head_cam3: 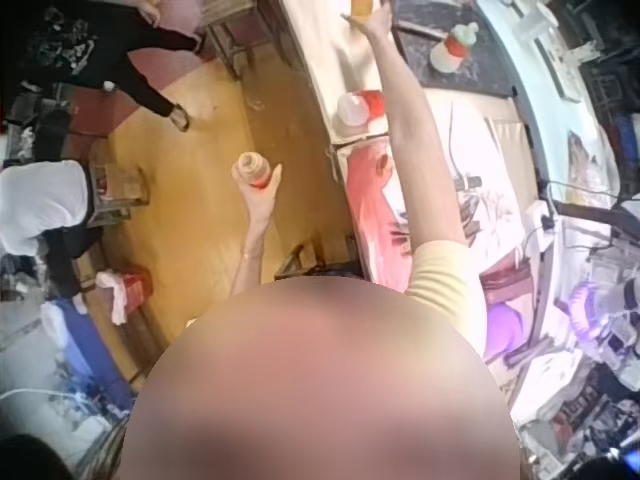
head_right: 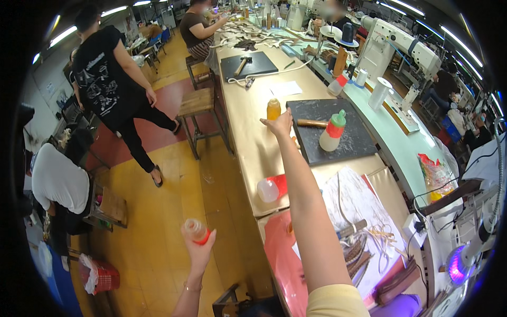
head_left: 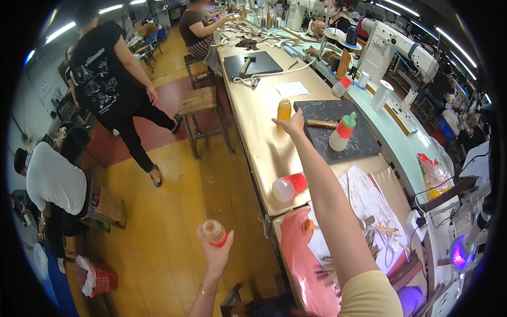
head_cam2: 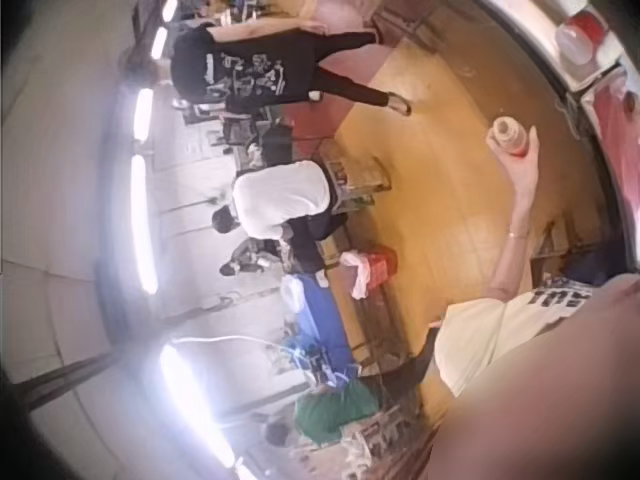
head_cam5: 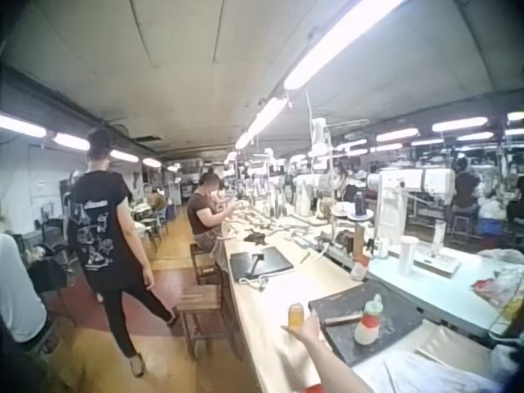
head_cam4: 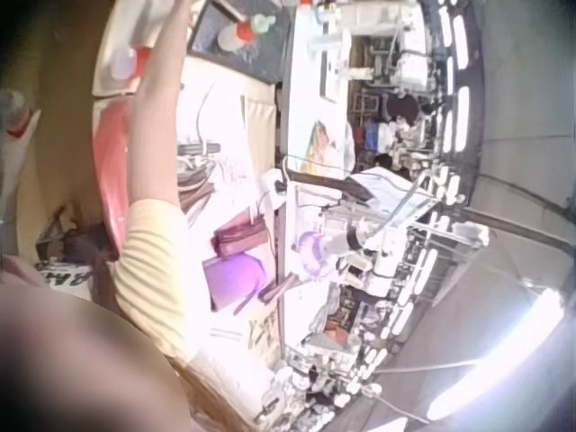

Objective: The person pours liquid from one bottle into another, then uses the liquid to adhere a braided strap to a cylindrical cardboard form. They repeatedly wrap and press the strap around the form to secure it.

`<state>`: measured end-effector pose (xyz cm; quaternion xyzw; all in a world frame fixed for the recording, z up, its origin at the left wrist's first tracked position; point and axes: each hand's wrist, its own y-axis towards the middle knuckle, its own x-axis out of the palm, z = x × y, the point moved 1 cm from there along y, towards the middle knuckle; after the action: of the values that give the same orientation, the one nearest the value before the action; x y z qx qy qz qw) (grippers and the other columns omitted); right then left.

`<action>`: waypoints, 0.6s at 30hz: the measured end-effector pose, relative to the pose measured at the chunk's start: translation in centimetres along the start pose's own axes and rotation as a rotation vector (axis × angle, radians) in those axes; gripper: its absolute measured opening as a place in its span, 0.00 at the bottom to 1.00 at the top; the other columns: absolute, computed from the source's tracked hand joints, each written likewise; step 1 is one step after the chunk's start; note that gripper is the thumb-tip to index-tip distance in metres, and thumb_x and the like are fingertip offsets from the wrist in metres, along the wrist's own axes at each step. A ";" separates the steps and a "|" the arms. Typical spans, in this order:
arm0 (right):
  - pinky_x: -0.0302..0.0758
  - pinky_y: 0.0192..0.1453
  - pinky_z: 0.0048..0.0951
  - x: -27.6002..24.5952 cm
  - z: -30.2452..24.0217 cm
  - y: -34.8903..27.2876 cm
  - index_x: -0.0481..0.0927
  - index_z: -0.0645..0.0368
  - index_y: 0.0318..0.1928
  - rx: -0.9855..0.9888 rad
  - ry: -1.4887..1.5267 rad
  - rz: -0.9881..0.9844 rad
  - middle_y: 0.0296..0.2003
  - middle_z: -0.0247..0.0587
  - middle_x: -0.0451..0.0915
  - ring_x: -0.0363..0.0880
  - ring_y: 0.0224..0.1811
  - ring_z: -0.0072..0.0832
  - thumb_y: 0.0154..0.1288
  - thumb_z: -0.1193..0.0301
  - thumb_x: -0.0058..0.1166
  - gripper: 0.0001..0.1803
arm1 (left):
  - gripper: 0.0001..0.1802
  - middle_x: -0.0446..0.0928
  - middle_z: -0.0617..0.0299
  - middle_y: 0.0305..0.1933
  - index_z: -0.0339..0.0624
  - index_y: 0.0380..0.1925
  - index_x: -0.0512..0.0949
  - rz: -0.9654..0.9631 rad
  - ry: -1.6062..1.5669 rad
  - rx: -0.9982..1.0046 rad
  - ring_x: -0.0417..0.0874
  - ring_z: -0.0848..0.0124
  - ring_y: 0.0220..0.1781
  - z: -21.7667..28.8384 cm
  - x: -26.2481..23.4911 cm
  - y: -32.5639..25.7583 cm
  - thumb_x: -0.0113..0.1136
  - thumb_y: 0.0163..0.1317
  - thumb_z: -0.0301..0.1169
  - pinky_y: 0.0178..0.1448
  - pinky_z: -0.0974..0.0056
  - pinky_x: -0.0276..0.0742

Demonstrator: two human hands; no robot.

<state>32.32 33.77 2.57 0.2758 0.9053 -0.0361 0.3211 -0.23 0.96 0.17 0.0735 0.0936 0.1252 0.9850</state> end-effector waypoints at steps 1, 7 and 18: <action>0.66 0.73 0.37 0.7 -0.3 -0.1 0.54 0.65 0.73 0.042 0.055 0.013 0.68 0.58 0.66 0.67 0.70 0.47 0.38 0.52 0.82 0.67 | 0.35 0.67 0.58 0.52 0.41 0.58 0.61 0.009 0.027 0.008 0.72 0.69 0.55 -0.3 -1.0 -0.4 0.73 0.56 0.26 0.60 0.63 0.71; 0.75 0.64 0.38 1.3 0.6 2.2 0.72 0.63 0.62 0.057 0.079 -0.033 0.54 0.51 0.81 0.81 0.57 0.42 0.40 0.53 0.80 0.50 | 0.34 0.67 0.59 0.51 0.40 0.55 0.62 -0.002 -0.038 -0.109 0.73 0.71 0.53 -2.4 -0.6 -0.4 0.74 0.54 0.26 0.59 0.63 0.72; 0.77 0.56 0.38 -7.0 -3.9 -8.9 0.79 0.60 0.56 -0.795 -0.109 -0.197 0.47 0.49 0.84 0.84 0.49 0.41 0.49 0.62 0.74 0.33 | 0.28 0.75 0.58 0.50 0.37 0.54 0.70 -0.054 -0.118 0.065 0.78 0.69 0.53 2.7 3.3 5.1 0.73 0.54 0.23 0.60 0.63 0.74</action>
<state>29.97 23.81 8.90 0.0399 0.8523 0.2714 0.4453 2.28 6.39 3.12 0.1100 0.0413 0.0912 0.9889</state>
